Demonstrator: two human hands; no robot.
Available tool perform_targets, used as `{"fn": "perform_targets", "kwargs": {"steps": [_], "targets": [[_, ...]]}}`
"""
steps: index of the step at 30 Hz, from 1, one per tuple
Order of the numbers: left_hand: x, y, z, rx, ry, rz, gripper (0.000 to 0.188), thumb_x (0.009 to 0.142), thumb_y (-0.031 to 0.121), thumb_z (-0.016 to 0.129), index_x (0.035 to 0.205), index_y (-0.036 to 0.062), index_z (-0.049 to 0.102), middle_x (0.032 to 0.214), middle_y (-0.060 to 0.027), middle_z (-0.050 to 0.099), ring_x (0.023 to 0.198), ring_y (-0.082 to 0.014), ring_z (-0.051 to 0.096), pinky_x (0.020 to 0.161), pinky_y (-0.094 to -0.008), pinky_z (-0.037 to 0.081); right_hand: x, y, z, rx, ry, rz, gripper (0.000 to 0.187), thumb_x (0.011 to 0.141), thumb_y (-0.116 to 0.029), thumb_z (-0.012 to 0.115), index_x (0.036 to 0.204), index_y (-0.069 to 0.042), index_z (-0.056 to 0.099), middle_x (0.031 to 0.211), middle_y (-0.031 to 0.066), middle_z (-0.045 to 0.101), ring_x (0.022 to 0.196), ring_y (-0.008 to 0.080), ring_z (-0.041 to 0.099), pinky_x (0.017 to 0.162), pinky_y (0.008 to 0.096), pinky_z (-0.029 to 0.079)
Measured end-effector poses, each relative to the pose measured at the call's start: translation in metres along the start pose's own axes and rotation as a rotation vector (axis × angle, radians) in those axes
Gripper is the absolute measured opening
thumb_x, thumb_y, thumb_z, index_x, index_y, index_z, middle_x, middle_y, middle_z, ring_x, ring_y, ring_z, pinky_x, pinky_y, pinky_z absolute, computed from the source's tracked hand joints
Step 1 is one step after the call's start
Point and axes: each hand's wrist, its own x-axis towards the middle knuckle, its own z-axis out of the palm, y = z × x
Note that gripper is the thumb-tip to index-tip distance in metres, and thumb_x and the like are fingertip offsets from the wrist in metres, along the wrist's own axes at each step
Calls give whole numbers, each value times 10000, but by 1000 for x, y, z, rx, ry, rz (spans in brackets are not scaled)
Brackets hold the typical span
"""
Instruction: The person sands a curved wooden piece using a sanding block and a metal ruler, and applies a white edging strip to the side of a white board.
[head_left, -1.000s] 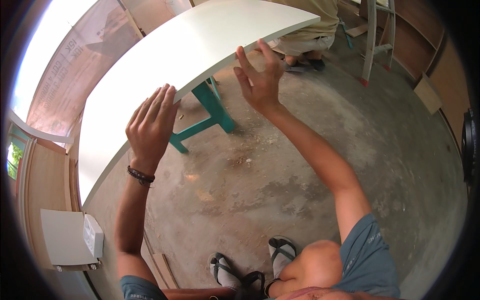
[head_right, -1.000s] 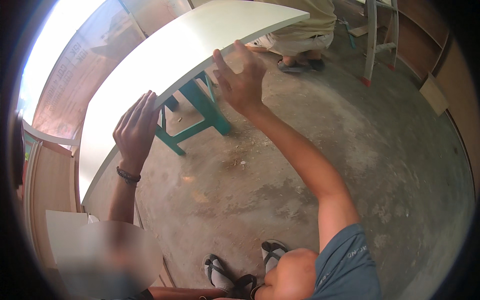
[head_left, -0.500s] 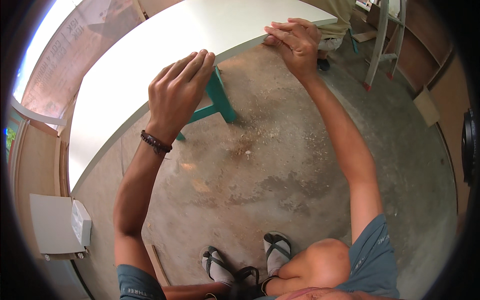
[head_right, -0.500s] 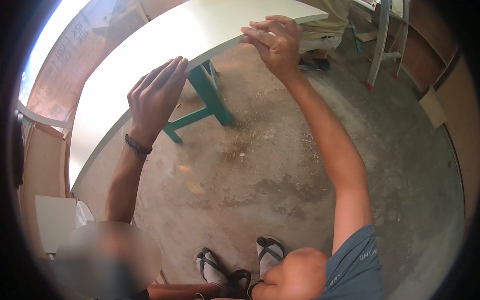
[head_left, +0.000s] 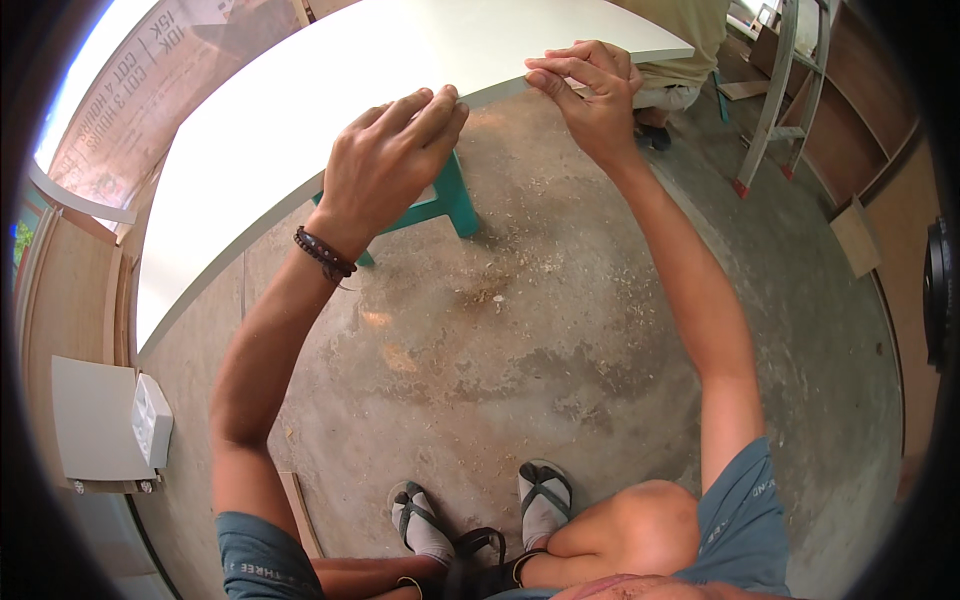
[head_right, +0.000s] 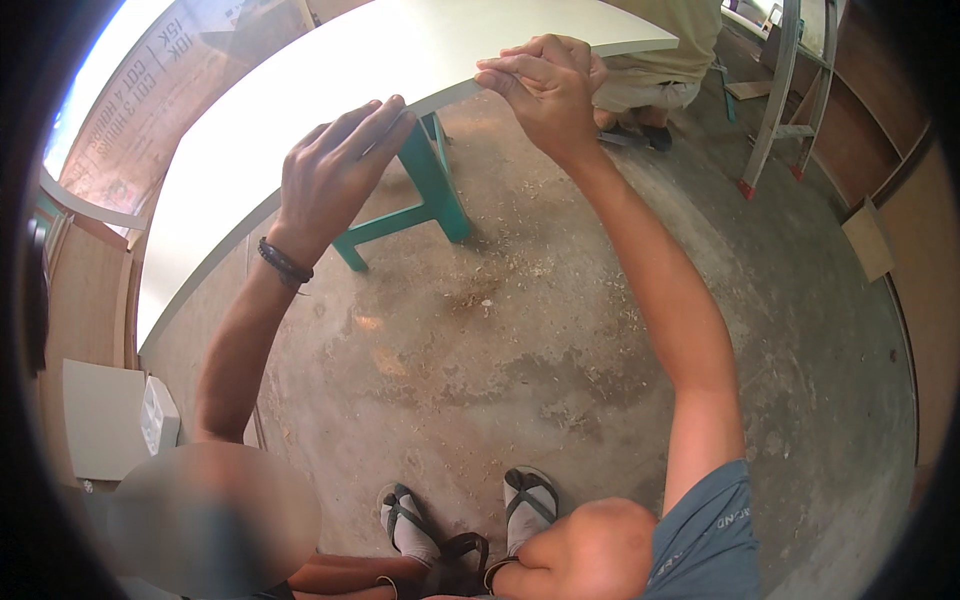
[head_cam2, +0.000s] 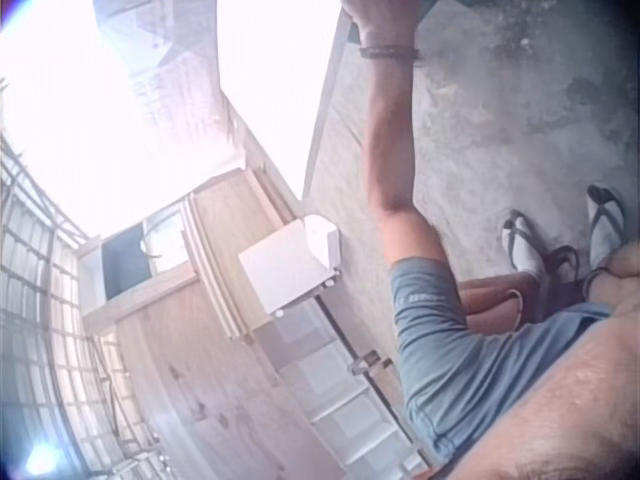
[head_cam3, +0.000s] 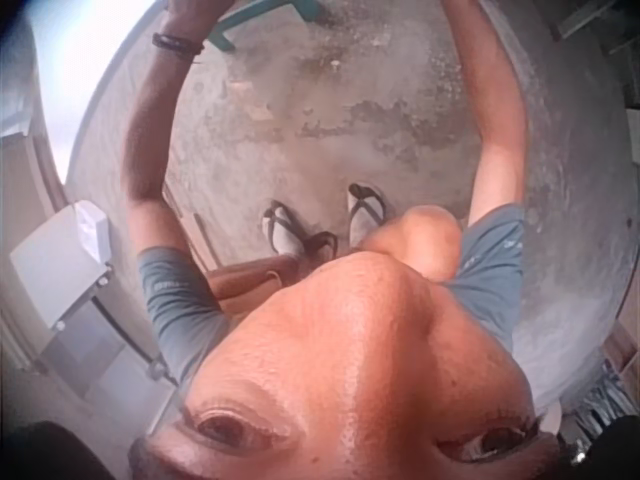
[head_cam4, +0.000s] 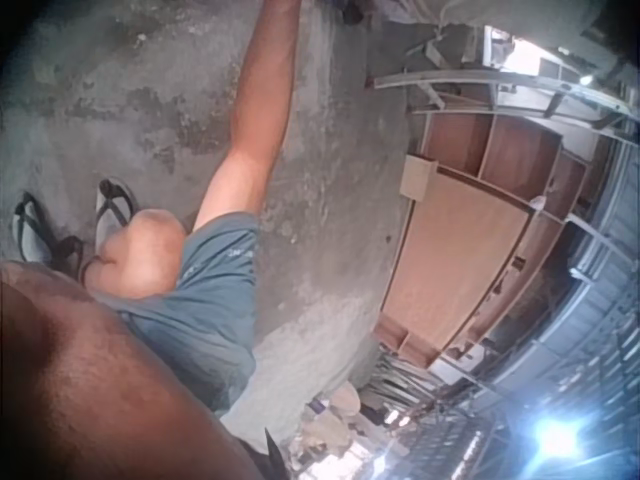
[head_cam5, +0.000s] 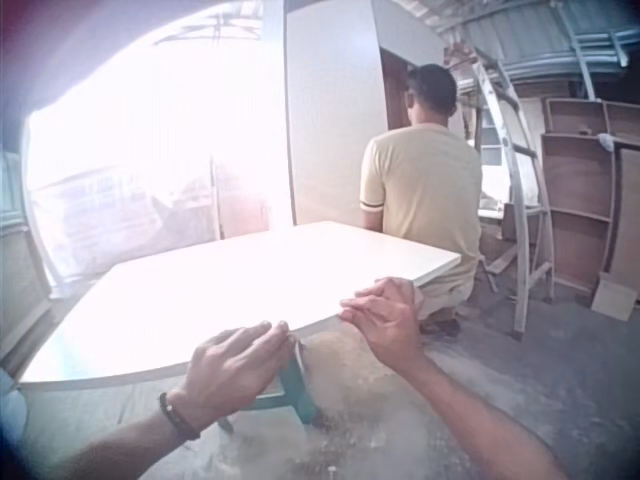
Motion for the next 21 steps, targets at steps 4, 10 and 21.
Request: {"fn": "perform_targets", "kwargs": {"steps": [4, 10, 21], "targets": [[3, -1, 0, 28, -13, 32, 403, 862, 127, 738, 1257, 209, 720, 1330, 58, 677, 1154, -121, 675, 864, -267, 628, 3, 1, -4, -19, -18, -25, 202, 854, -442, 799, 950, -272, 849, 946, -134, 694, 1155, 137, 446, 1047, 406, 196], [0, -1, 2, 4, 29, 30, 394, 858, 121, 739, 1244, 197, 728, 1323, 54, 683, 1137, -120, 683, 853, -260, 630, 8, -11, 2, 30, -47, -111, 207, 831, -433, 822, 944, -262, 850, 926, -155, 696, 1166, 103, 434, 1035, 394, 220], [-59, -37, -47, -148, 17, -112, 300, 867, 200, 786, 1163, 154, 764, 1143, -20, 766, 1019, -156, 743, 830, -281, 647, 7, -51, 13, -30, -55, -361, 253, 805, -353, 835, 1047, -282, 828, 1022, -133, 732, 1170, 144, 529, 1000, 353, 356]]}}
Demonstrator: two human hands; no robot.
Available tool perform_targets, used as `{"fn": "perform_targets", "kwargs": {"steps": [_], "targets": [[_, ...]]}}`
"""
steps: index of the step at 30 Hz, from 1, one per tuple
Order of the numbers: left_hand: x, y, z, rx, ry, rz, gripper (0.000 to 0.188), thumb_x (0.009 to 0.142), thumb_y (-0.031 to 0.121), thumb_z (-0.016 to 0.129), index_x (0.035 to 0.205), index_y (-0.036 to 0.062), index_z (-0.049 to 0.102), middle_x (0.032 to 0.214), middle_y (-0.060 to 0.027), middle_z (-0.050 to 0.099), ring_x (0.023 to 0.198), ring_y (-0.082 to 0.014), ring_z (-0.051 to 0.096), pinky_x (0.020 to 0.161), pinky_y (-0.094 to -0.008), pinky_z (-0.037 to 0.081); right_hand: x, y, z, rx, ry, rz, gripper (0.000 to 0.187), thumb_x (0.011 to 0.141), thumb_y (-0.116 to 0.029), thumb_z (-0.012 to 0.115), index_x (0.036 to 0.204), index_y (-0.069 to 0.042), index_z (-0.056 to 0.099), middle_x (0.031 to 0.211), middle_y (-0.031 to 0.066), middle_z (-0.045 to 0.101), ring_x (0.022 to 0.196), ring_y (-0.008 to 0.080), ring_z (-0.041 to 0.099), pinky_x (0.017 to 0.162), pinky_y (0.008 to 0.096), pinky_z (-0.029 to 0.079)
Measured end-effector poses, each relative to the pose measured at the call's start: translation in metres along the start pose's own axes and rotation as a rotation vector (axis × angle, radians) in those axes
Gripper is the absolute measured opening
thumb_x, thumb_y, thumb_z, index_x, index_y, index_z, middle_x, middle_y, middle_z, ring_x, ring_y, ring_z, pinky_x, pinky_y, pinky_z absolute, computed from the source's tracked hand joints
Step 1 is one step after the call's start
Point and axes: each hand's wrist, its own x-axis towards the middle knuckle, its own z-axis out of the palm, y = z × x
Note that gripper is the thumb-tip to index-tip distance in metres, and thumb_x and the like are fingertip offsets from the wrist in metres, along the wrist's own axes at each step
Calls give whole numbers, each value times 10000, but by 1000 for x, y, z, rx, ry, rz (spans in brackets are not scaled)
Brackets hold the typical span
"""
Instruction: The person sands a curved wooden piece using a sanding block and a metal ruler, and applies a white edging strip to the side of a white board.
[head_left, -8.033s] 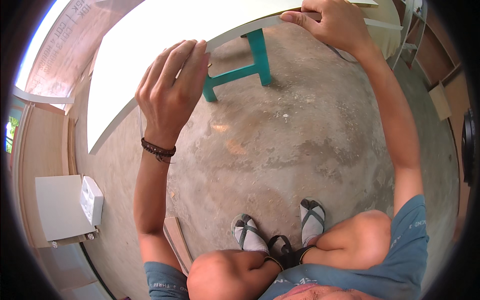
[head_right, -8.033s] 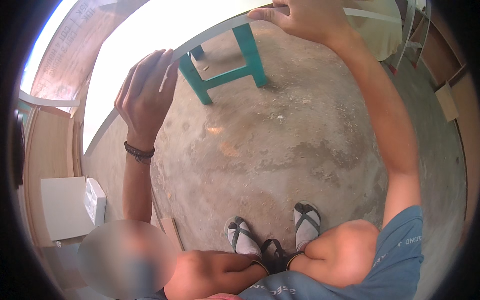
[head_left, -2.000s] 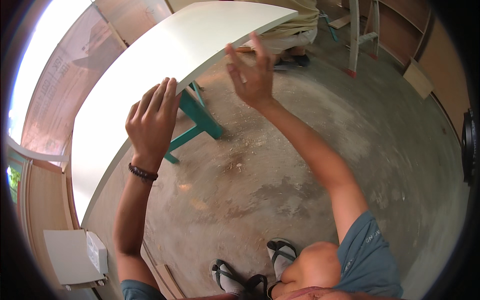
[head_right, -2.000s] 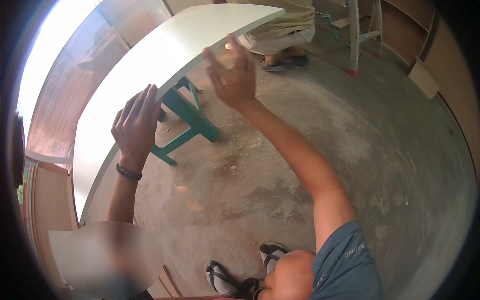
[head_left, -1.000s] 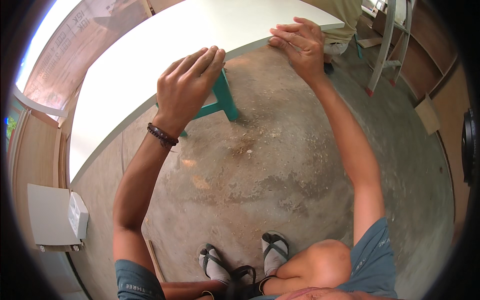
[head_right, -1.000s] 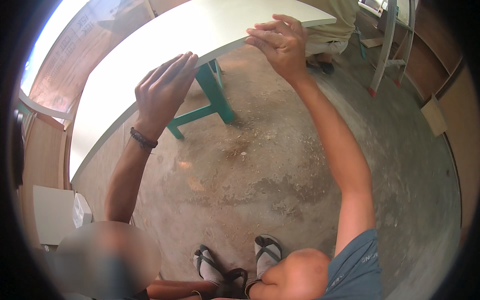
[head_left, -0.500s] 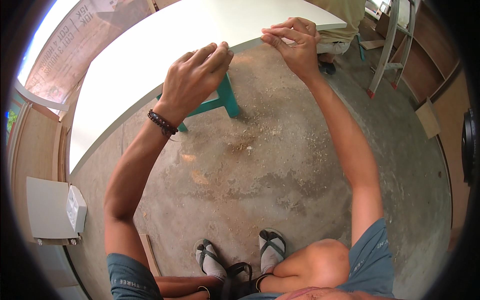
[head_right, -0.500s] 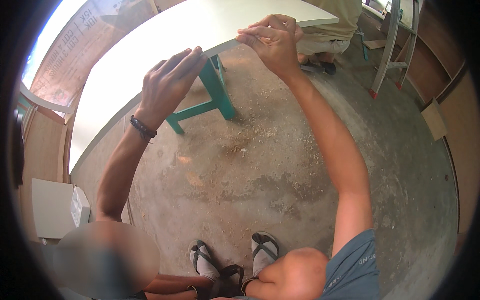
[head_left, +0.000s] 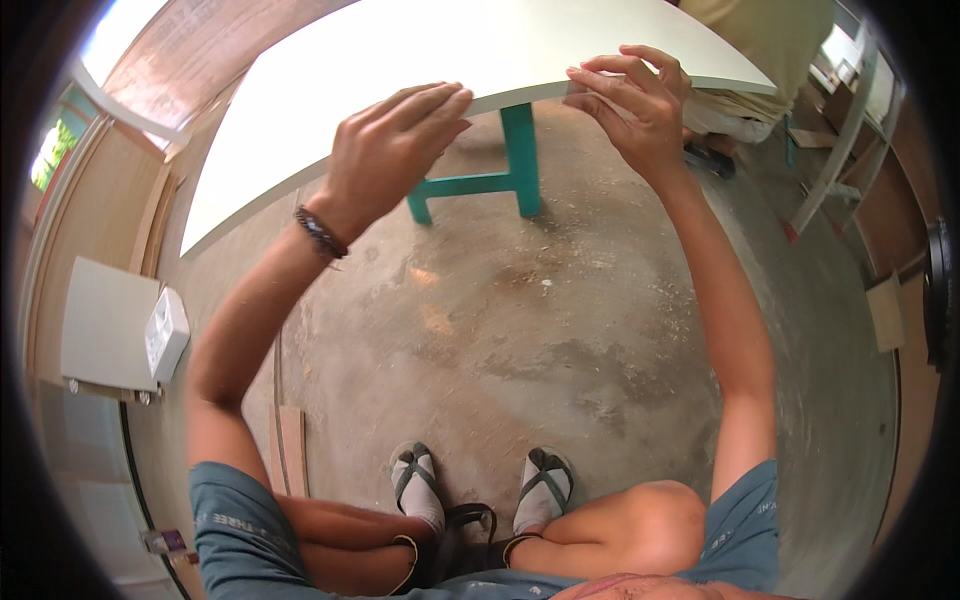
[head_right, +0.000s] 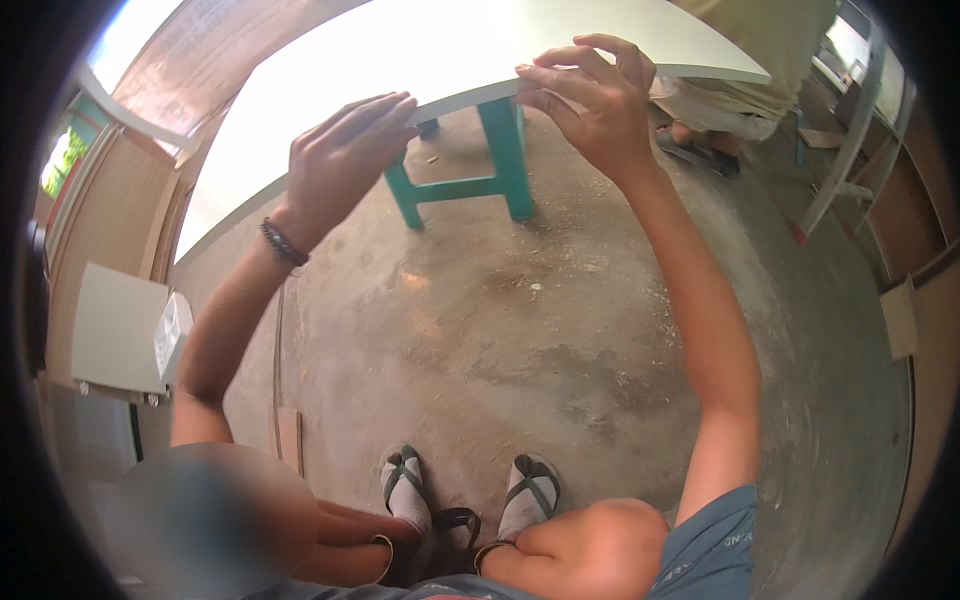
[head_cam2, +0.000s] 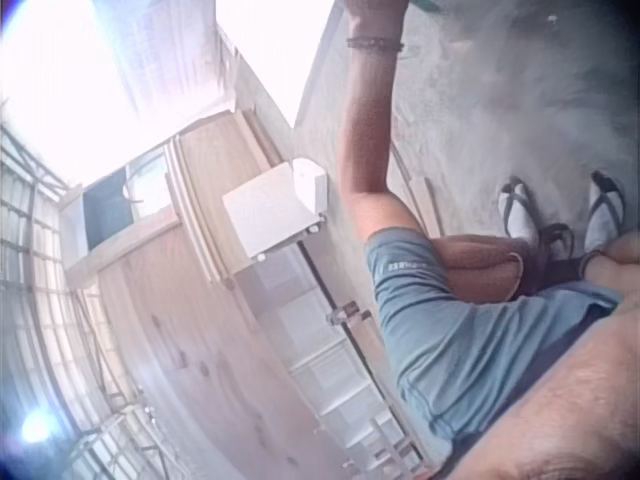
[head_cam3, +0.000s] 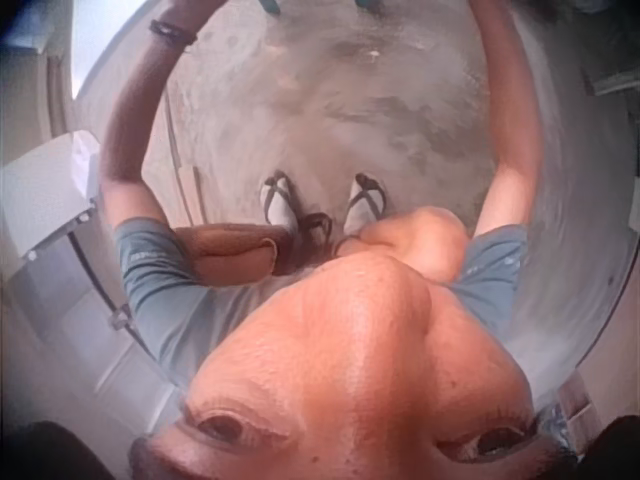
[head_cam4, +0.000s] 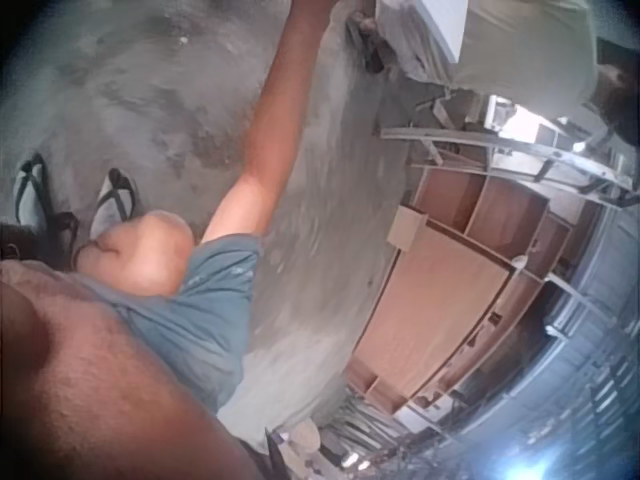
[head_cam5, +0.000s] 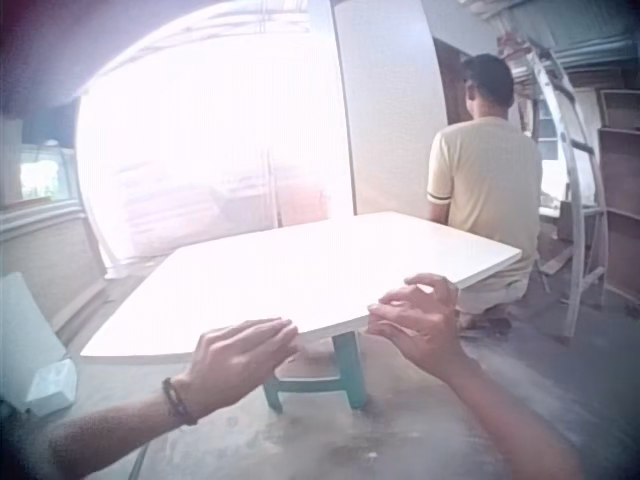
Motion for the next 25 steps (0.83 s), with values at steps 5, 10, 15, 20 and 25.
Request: {"fn": "perform_targets", "kwargs": {"steps": [5, 10, 15, 20, 25], "targets": [[-43, -32, -54, 35, -119, -22, 274, 913, 297, 756, 1156, 171, 763, 1117, -10, 779, 1031, -154, 747, 847, -293, 644, 13, -40, 22, 3, 2, -146, 338, 812, -337, 833, 1135, -252, 779, 1087, -97, 723, 1161, 157, 567, 998, 360, 411], [-94, -37, -88, 186, -80, -87, 279, 877, 267, 798, 1135, 161, 778, 1082, -27, 788, 1002, -157, 757, 859, -308, 635, 16, -46, 42, -110, 66, -279, 349, 817, -254, 848, 1151, -191, 769, 1089, -80, 745, 1118, 154, 596, 963, 315, 468], [-155, -50, -121, 348, 3, -242, 294, 885, 308, 770, 1176, 278, 757, 1155, 62, 765, 1083, -128, 723, 925, -314, 617, 17, -37, 21, -173, 1, -278, 357, 819, -238, 835, 1168, -204, 765, 1144, -92, 742, 1118, 159, 599, 980, 325, 482], [-228, -70, -169, 475, 87, -405, 273, 836, 273, 810, 1107, 246, 781, 1086, 58, 775, 1012, -114, 727, 846, -278, 632, 8, -18, 11, -188, -49, -219, 349, 821, -166, 827, 1167, -174, 779, 1145, -76, 750, 1140, 177, 616, 975, 336, 500], [-268, -77, -194, 284, 217, -864, 240, 903, 240, 780, 1141, 208, 783, 1099, 13, 781, 982, -135, 735, 773, -245, 616, -17, 57, -12, -250, -119, -151, 266, 978, -228, 699, 1222, -140, 761, 1260, 64, 718, 1156, 228, 661, 1047, 381, 465]]}}
